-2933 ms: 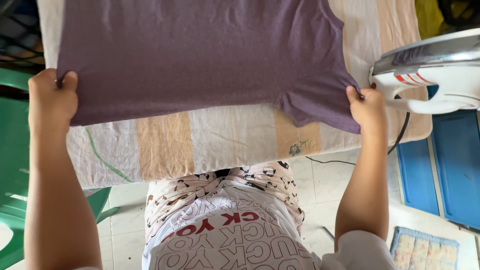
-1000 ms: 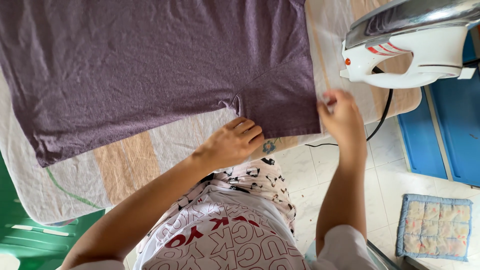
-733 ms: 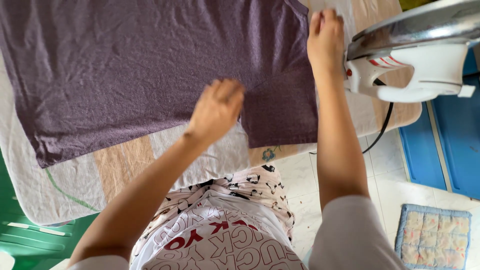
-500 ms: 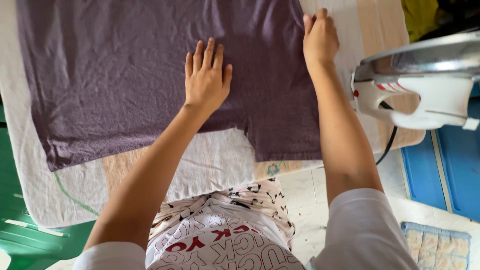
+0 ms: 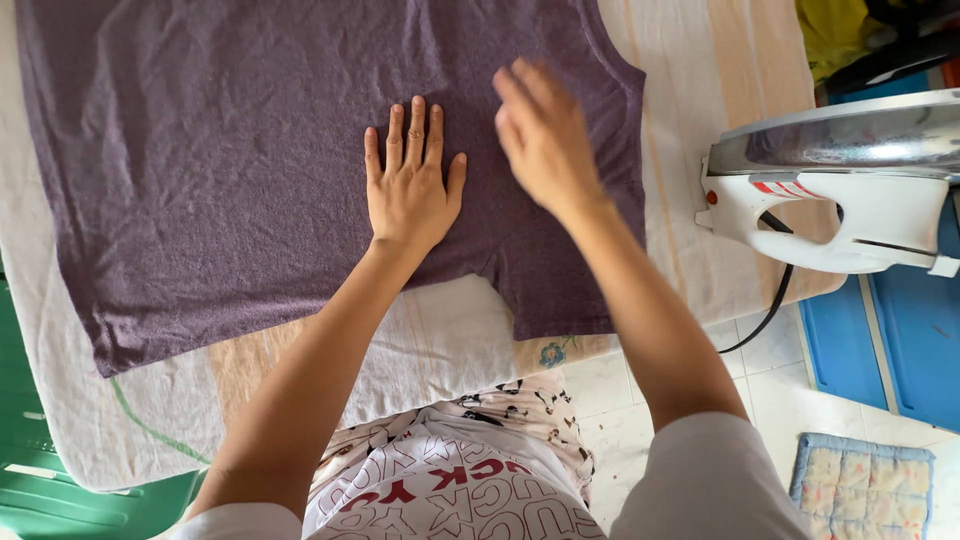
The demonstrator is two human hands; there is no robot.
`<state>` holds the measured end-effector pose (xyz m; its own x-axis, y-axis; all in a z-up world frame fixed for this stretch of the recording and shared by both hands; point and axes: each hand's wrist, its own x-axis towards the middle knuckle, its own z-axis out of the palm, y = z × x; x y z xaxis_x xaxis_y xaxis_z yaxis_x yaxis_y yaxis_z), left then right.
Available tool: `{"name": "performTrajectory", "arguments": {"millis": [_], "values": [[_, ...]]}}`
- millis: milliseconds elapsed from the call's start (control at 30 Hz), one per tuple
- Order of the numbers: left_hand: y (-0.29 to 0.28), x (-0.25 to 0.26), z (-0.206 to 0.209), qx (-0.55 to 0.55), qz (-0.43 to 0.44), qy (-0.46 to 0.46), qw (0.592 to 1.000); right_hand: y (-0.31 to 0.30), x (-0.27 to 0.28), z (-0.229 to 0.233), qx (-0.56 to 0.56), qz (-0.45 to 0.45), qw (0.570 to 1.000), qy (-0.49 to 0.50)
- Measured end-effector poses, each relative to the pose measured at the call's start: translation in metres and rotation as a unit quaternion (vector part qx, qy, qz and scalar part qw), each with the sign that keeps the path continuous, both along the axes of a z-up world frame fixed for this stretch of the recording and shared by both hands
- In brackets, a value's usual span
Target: The person irons a purple t-shirt on a table covered with a white cloth. They smooth the fabric with their hands, use a white iron to press the shirt, and flip the shirt over to iron the other side.
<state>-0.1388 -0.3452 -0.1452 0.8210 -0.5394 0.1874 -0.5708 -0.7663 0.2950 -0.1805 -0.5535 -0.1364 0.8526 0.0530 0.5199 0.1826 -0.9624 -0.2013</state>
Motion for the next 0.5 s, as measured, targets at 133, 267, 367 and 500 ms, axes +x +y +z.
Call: {"name": "performTrajectory", "arguments": {"millis": [133, 267, 367, 500], "values": [[0.001, 0.002, 0.000, 0.002, -0.006, 0.008, 1.000, -0.021, -0.024, -0.007, -0.059, -0.136, 0.981, 0.124], [0.000, 0.002, -0.004, 0.007, -0.005, 0.014, 1.000, -0.061, -0.044, -0.025, -0.069, -0.197, 0.974, 0.086], [-0.003, -0.001, -0.004, 0.002, -0.010, 0.010, 1.000, -0.061, -0.068, -0.026, -0.044, -0.162, 0.986, 0.002], [-0.003, -0.010, -0.002, -0.002, -0.064, 0.006, 0.998, -0.039, -0.155, -0.029, 0.180, -0.152, 0.959, -0.156]]}}
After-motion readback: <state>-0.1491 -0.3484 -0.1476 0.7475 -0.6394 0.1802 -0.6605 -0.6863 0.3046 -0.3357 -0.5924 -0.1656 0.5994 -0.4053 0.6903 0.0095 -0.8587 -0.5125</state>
